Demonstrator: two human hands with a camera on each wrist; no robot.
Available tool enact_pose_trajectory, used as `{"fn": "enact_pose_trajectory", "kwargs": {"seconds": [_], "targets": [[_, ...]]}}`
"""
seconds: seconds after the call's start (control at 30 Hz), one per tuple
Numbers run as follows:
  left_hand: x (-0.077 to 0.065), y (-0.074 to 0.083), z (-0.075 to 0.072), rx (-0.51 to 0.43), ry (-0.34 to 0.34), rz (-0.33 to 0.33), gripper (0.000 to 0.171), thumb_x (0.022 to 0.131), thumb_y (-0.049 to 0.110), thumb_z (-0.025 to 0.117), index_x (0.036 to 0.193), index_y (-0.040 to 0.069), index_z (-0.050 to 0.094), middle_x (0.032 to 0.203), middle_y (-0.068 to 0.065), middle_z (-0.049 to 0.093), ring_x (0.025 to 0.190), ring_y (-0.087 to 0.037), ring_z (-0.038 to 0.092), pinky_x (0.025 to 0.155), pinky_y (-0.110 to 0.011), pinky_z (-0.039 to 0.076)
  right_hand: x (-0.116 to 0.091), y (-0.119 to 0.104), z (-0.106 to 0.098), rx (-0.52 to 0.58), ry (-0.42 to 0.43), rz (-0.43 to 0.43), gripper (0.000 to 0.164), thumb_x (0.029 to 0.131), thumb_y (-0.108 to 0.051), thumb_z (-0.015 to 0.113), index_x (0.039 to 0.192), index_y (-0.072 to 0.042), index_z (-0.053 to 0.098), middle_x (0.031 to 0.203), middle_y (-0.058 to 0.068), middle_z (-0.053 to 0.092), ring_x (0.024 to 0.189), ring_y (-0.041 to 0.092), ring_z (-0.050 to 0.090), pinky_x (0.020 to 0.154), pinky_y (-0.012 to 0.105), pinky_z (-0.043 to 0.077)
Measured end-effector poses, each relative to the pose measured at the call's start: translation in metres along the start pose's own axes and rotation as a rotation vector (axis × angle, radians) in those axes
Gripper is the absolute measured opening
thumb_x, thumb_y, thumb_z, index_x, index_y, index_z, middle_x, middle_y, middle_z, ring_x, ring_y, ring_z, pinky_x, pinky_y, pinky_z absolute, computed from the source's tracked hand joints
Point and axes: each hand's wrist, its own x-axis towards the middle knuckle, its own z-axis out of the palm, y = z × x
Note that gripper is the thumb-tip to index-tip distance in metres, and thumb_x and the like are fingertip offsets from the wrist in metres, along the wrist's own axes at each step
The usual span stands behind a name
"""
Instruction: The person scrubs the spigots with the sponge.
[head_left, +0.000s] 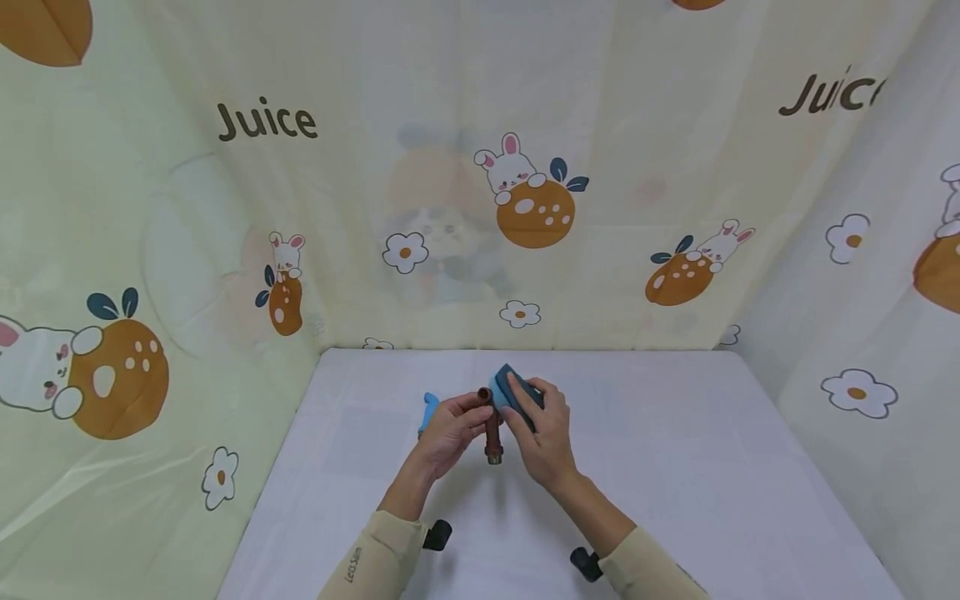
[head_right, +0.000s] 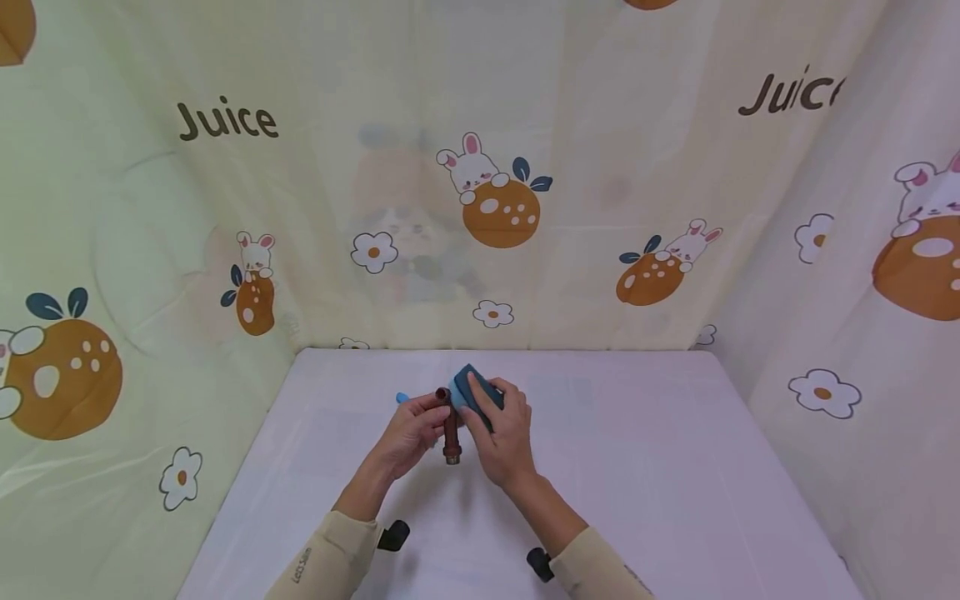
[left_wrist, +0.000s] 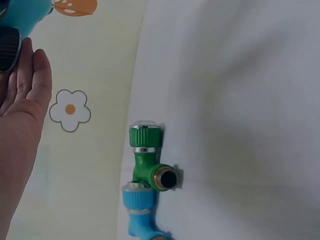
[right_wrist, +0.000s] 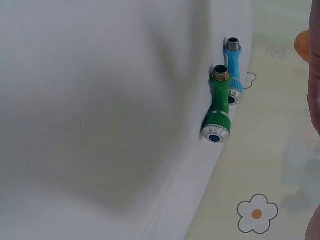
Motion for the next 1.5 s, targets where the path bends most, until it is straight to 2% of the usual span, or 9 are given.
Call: {"fn": "enact_pose_trajectory", "kwargs": {"seconds": [0.2,0.43,0.7,0.83,0.93,1.07,1.3,1.4,1.5], "targets": [[0.002,0.001,0.004,0.186,0.042,0.029,0.047,0.093,0.013,0.079,0.136,-0.001,0.064,0.117,-0.006,0.077,0.107,-0.013,0.074,0.103,-0.035,0.056,0.001,0.002,0.000,-0.059,0.011,0.074,0.049,0.104,-0.026,0.058,0.152,-0.022,0.054,0.142,0.021,0.048,0.124,0.037,0.042,0.093,0.049,0.032],[0.003,0.000,0.007,0.156,0.097,0.069,0.048,0.091,0.004,0.078,0.136,-0.003,0.063,0.123,-0.012,0.074,0.108,-0.013,0.073,0.096,-0.030,0.059,0.005,0.003,0.003,-0.070,0.031,0.132,0.049,0.105,-0.030,0.059,0.153,-0.023,0.053,0.143,0.024,0.048,0.126,0.038,0.043,0.092,0.048,0.030],[0.000,0.004,0.007,0.167,0.025,0.111,0.053,0.091,-0.001,0.076,0.141,-0.003,0.058,0.136,-0.019,0.066,0.115,-0.013,0.072,0.099,-0.028,0.057,0.007,0.011,-0.001,0.072,-0.050,0.398,0.048,0.109,-0.038,0.053,0.154,-0.022,0.052,0.137,0.023,0.049,0.121,0.036,0.046,0.095,0.046,0.038],[-0.002,0.011,0.007,0.172,0.068,0.129,0.055,0.091,-0.004,0.073,0.144,0.000,0.057,0.139,-0.020,0.060,0.115,-0.012,0.070,0.094,-0.025,0.058,0.003,0.016,-0.002,0.150,-0.068,0.481,0.053,0.110,-0.037,0.051,0.160,-0.022,0.042,0.143,0.021,0.044,0.124,0.034,0.047,0.102,0.047,0.041],[-0.001,0.011,0.006,0.188,0.113,0.143,0.056,0.090,-0.004,0.072,0.144,0.002,0.057,0.139,-0.021,0.060,0.114,-0.010,0.069,0.091,-0.023,0.058,0.000,0.014,-0.004,0.212,-0.041,0.468,0.055,0.109,-0.036,0.053,0.162,-0.029,0.038,0.146,0.016,0.043,0.127,0.032,0.047,0.104,0.049,0.043],[-0.001,0.008,0.004,0.211,0.141,0.157,0.056,0.090,0.000,0.075,0.143,0.003,0.059,0.135,-0.022,0.065,0.112,-0.010,0.069,0.091,-0.023,0.058,0.000,0.003,-0.007,0.278,-0.023,0.347,0.051,0.108,-0.029,0.056,0.158,-0.034,0.044,0.147,0.009,0.045,0.130,0.026,0.046,0.104,0.048,0.044],[-0.001,0.007,0.001,0.300,0.175,0.189,0.054,0.090,0.009,0.081,0.141,0.009,0.063,0.132,-0.014,0.068,0.121,-0.021,0.068,0.106,-0.032,0.054,-0.005,-0.013,-0.009,0.340,-0.045,0.127,0.051,0.105,-0.011,0.057,0.155,-0.020,0.051,0.149,0.007,0.046,0.132,0.021,0.043,0.103,0.035,0.043],[-0.002,0.008,0.000,0.326,0.180,0.208,0.057,0.087,0.011,0.084,0.140,0.010,0.064,0.133,-0.013,0.069,0.125,-0.025,0.067,0.112,-0.041,0.050,-0.007,-0.014,-0.006,0.358,-0.061,0.122,0.052,0.105,-0.010,0.056,0.155,-0.019,0.050,0.149,0.006,0.046,0.132,0.021,0.044,0.104,0.030,0.043],[-0.003,0.008,0.001,0.332,0.187,0.216,0.058,0.086,0.011,0.086,0.139,0.009,0.064,0.132,-0.014,0.070,0.123,-0.025,0.068,0.111,-0.040,0.050,-0.010,-0.015,-0.003,0.377,-0.074,0.161,0.052,0.106,-0.013,0.055,0.157,-0.022,0.047,0.147,0.004,0.046,0.133,0.021,0.043,0.105,0.029,0.044]]}}
